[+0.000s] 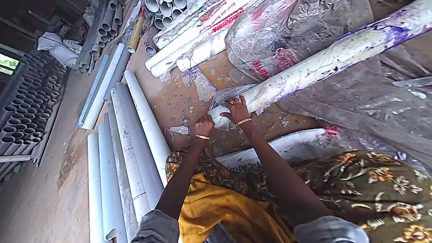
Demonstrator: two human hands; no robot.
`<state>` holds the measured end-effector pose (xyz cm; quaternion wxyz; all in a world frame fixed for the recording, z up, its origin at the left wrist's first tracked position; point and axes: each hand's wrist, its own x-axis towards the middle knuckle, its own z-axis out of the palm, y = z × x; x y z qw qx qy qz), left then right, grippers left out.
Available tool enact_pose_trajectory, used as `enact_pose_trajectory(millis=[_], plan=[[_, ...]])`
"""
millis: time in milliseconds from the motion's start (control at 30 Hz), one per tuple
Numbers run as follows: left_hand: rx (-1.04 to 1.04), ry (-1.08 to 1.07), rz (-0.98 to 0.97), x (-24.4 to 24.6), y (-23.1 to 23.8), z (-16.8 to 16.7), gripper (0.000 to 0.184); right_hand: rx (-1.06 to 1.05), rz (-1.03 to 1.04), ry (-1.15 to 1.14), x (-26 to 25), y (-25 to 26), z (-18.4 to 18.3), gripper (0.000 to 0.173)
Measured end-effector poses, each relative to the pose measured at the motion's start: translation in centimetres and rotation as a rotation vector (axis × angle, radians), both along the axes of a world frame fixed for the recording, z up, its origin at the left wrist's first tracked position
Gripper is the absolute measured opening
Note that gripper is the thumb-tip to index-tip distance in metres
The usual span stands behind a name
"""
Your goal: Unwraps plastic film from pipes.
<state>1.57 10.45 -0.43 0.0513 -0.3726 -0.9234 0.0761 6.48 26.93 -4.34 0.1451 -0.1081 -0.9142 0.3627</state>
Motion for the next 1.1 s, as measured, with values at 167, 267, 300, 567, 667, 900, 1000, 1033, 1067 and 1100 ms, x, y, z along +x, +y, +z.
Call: enact_pose_trajectory(millis=[167,267,300,567,667,900,1000,1033,1067,1100], plan=[[0.318,0.051,0.309,-7.2,4.2,10.0,0.036,0.036,-0.032,0.138,3.0,-1.4,-1.3,0.042],[0.390,-0.044,0.348,-11.7,5.7,19.2,0.038,0.145,-0.060,0.203,4.9,-2.2,-3.5,0.042],[0.402,-0.083,0.250,-12.1,5.0,19.6,0.039,0.169,-0.066,0.214,5.2,-2.3,-3.9,0.041],[-0.114,-0.668,-0.193,-3.9,-0.9,3.4,0.125,0.114,-0.062,0.149,5.1,-2.5,-2.9,0.044],[-0.003,-0.565,-0.361,-3.0,-1.5,-0.4,0.089,0.106,-0.068,0.115,4.9,-2.4,-2.2,0.048],[0.178,-0.465,-0.239,-2.8,-0.8,-0.2,0.038,0.102,-0.036,0.030,3.3,-1.4,-0.7,0.053],[0.295,-0.566,0.003,-3.1,0.1,1.0,0.038,0.110,-0.047,0.035,2.8,-1.2,-0.7,0.048],[0.395,-0.605,-0.015,-3.8,-0.3,0.7,0.040,0.105,-0.072,0.056,2.7,-1.3,-0.7,0.042],[0.479,-0.675,-0.072,-4.5,-0.8,0.4,0.041,0.098,-0.118,0.086,2.5,-1.5,-0.7,0.033],[0.511,-0.757,-0.141,-5.2,-1.4,-0.1,0.041,0.098,-0.171,0.104,2.2,-1.9,-0.6,0.028]])
